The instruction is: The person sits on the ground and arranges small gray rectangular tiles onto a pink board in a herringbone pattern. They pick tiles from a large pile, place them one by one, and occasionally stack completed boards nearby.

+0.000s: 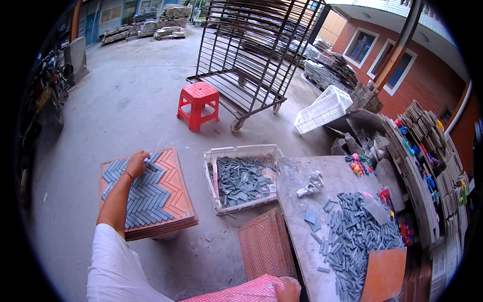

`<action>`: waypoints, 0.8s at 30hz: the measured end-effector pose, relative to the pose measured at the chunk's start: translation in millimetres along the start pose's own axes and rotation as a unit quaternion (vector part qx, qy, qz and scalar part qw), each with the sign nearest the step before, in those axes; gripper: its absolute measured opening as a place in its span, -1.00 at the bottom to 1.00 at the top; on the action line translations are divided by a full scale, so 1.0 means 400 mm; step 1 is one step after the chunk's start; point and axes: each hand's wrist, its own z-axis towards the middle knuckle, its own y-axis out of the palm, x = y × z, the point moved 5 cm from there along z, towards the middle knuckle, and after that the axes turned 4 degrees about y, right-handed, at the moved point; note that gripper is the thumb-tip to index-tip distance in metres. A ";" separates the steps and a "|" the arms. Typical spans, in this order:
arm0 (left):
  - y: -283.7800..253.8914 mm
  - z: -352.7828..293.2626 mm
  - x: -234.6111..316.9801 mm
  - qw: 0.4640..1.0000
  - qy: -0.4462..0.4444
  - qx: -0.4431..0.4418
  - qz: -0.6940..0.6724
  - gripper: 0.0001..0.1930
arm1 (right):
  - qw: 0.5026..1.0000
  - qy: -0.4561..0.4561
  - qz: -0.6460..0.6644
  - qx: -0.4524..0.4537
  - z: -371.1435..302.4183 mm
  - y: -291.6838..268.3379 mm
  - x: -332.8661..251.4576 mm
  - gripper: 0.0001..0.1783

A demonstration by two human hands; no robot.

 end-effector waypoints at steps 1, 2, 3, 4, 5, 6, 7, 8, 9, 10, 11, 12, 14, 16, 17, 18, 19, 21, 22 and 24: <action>-0.002 0.000 -0.001 1.000 -0.013 0.006 0.008 -0.85 | 1.000 0.005 0.003 -0.001 -0.002 -0.001 -0.001 -0.52; -0.003 0.000 -0.002 0.999 -0.027 0.012 0.016 -0.85 | 1.000 0.011 0.001 -0.002 -0.004 -0.005 -0.003 -0.53; -0.009 -0.004 -0.008 0.999 -0.042 0.018 0.025 -0.85 | 1.000 0.014 0.000 -0.005 -0.005 -0.010 -0.010 -0.54; 0.000 -0.006 -0.031 0.999 -0.035 -0.005 0.038 -0.85 | 1.000 0.014 -0.002 -0.008 -0.005 -0.011 -0.015 -0.55; 0.017 -0.003 -0.069 0.998 -0.028 -0.029 0.052 -0.85 | 1.000 0.001 0.002 -0.004 -0.005 -0.011 -0.021 -0.55; 0.026 0.007 -0.064 0.997 -0.017 -0.052 0.060 -0.84 | 1.000 -0.007 0.005 0.005 -0.005 -0.014 -0.021 -0.56; 0.032 0.006 -0.063 0.997 -0.028 -0.050 0.051 -0.85 | 1.000 -0.015 0.008 0.013 -0.004 -0.016 -0.022 -0.57; 0.040 0.001 -0.059 0.997 -0.039 -0.049 0.043 -0.86 | 1.000 -0.018 0.009 0.019 -0.004 -0.015 -0.021 -0.57; 0.039 -0.002 -0.044 0.997 -0.050 -0.048 0.034 -0.86 | 0.999 -0.020 0.011 0.025 -0.004 -0.012 -0.017 -0.58; 0.038 -0.006 -0.034 0.998 -0.038 -0.038 0.041 -0.86 | 0.999 -0.022 0.013 0.031 -0.003 -0.009 -0.014 -0.58; 0.038 -0.011 -0.024 0.998 -0.026 -0.028 0.048 -0.85 | 0.999 -0.023 0.014 0.033 -0.002 -0.006 -0.011 -0.58; 0.034 -0.018 -0.006 0.998 -0.014 -0.019 0.055 -0.85 | 0.999 -0.024 0.015 0.034 -0.001 -0.004 -0.008 -0.57; 0.025 -0.034 0.024 0.997 -0.057 0.023 0.053 -0.75 | 0.999 -0.016 0.015 0.030 -0.003 -0.001 -0.004 -0.57; 0.028 -0.070 0.034 0.993 -0.058 0.064 0.080 -0.64 | 1.000 -0.005 0.013 0.017 -0.004 -0.009 -0.015 -0.57; 0.049 -0.090 0.031 0.990 -0.036 0.083 0.106 -0.58 | 1.000 -0.008 0.018 0.015 -0.006 -0.017 -0.024 -0.56; 0.064 -0.107 0.033 0.986 -0.013 0.101 0.130 -0.51 | 1.000 -0.010 0.023 0.014 -0.010 -0.027 -0.032 -0.56; 0.086 -0.108 0.080 0.996 -0.069 -0.014 0.058 -0.39 | 1.000 -0.005 0.026 0.017 -0.014 -0.036 -0.029 -0.56; 0.096 -0.119 0.147 0.991 -0.091 -0.081 0.054 -0.36 | 0.999 -0.005 0.023 0.035 -0.006 -0.020 -0.012 -0.59; 0.096 -0.131 0.152 0.986 -0.106 -0.115 0.056 -0.35 | 0.999 -0.010 0.022 0.039 -0.004 -0.009 -0.006 -0.61; 0.105 -0.141 0.128 0.981 -0.115 -0.136 0.073 -0.27 | 0.999 -0.017 0.003 0.028 0.002 0.009 -0.002 -0.64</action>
